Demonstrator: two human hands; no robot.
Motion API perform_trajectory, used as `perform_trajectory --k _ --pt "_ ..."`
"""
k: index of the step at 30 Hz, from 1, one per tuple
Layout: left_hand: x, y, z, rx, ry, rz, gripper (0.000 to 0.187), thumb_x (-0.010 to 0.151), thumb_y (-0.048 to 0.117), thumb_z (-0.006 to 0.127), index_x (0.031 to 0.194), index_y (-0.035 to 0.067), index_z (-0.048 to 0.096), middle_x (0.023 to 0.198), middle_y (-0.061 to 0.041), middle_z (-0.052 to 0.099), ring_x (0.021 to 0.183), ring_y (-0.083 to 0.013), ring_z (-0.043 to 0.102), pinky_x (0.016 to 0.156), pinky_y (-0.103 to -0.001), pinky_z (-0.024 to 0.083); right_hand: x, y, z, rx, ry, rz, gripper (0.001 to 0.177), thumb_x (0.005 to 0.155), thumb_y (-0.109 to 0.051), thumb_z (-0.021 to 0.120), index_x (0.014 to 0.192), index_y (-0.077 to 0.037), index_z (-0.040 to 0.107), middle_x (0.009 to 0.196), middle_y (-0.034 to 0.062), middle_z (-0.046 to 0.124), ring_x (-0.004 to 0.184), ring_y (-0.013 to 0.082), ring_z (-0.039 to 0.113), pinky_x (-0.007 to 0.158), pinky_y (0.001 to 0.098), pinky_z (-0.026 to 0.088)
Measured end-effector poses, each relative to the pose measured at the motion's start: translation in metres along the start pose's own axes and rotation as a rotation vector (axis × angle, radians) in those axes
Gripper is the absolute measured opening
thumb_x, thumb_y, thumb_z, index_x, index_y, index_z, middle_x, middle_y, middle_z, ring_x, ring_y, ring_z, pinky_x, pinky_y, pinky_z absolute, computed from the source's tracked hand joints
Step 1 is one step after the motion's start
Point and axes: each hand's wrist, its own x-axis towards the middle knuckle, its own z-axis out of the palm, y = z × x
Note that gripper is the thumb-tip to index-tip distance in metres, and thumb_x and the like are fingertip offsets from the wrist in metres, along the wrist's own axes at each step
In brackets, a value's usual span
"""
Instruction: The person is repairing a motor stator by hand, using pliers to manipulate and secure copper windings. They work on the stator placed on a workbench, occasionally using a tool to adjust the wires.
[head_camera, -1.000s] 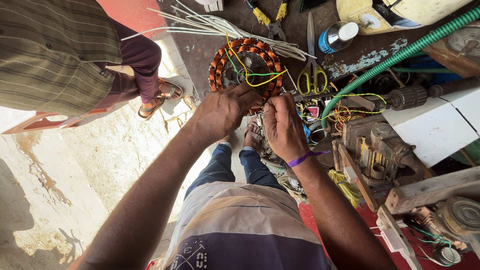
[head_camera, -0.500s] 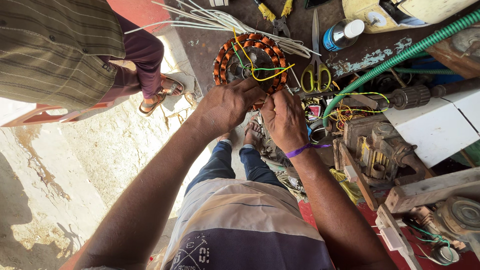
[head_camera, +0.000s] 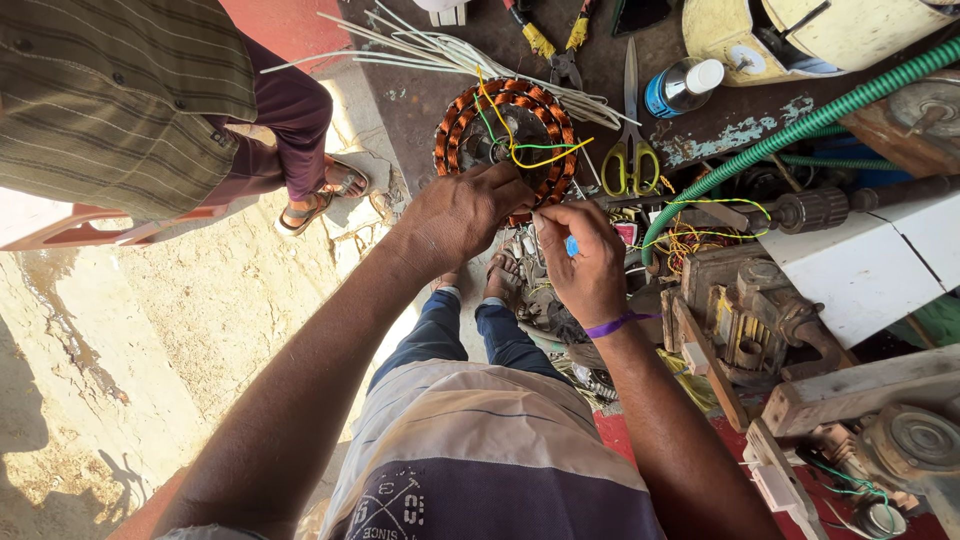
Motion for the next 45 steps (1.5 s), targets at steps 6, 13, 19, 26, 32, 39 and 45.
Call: perform_trajectory --k 6,13,19,26,32,39,45 --pt "0.002 0.000 0.004 0.027 -0.016 -0.008 0.029 0.092 0.018 0.067 0.120 0.014 0.070 0.117 -0.005 0.067 0.106 -0.0244 0.069 0.080 -0.039 0.060 0.001 0.021 0.011 -0.148 -0.048 -0.028 0.014 0.104 -0.008 0.065 0.111 0.001 0.057 0.099 0.0154 0.060 0.086 0.0304 0.066 0.069 0.0412 0.054" --pt "0.001 -0.003 0.003 -0.022 -0.016 0.010 0.030 0.091 0.016 0.068 0.120 0.014 0.070 0.119 -0.006 0.067 0.108 -0.0249 0.069 0.083 -0.039 0.060 0.007 0.030 0.013 -0.198 -0.104 -0.075 0.014 0.098 -0.008 0.065 0.104 -0.002 0.054 0.090 0.0153 0.058 0.080 0.0334 0.065 0.066 0.0449 0.053" --pt "-0.002 -0.001 -0.003 -0.043 -0.041 -0.016 0.037 0.090 0.019 0.068 0.127 0.012 0.067 0.119 -0.009 0.065 0.106 -0.0289 0.068 0.082 -0.042 0.059 0.005 0.034 0.011 -0.120 -0.144 0.086 0.021 0.105 -0.014 0.064 0.091 0.000 0.056 0.082 0.0122 0.059 0.068 0.0284 0.064 0.059 0.0421 0.048" --pt "-0.001 0.001 -0.008 -0.056 -0.072 -0.042 0.043 0.092 0.016 0.066 0.135 0.015 0.060 0.122 -0.008 0.064 0.108 -0.0291 0.069 0.083 -0.041 0.060 0.017 0.025 -0.019 0.063 -0.170 0.049 0.029 0.107 -0.030 0.062 0.111 -0.003 0.073 0.105 0.0079 0.060 0.092 0.0212 0.060 0.080 0.0350 0.049" --pt "-0.002 0.004 -0.011 -0.093 -0.027 -0.044 0.056 0.090 0.013 0.068 0.143 0.015 0.053 0.130 -0.010 0.062 0.103 -0.0317 0.071 0.081 -0.043 0.060 0.029 0.015 -0.021 -0.102 -0.293 -0.093 0.024 0.100 -0.029 0.070 0.108 -0.007 0.077 0.121 0.0074 0.058 0.116 0.0260 0.047 0.103 0.0418 0.039" --pt "-0.009 0.008 -0.013 -0.227 0.053 -0.107 0.047 0.085 0.003 0.067 0.130 0.010 0.054 0.122 -0.013 0.060 0.102 -0.0369 0.070 0.082 -0.045 0.059 0.024 0.022 -0.013 -0.219 -0.277 -0.132 0.010 0.097 -0.017 0.072 0.104 -0.009 0.072 0.122 0.0073 0.053 0.120 0.0280 0.048 0.107 0.0435 0.034" --pt "-0.023 0.012 -0.008 -0.253 0.208 -0.246 0.037 0.079 -0.004 0.069 0.111 0.008 0.056 0.109 -0.014 0.058 0.103 -0.0391 0.063 0.088 -0.050 0.052 0.026 0.017 -0.017 -0.348 -0.337 -0.147 0.008 0.096 -0.018 0.075 0.102 -0.012 0.074 0.115 0.0069 0.056 0.115 0.0269 0.049 0.102 0.0452 0.031"
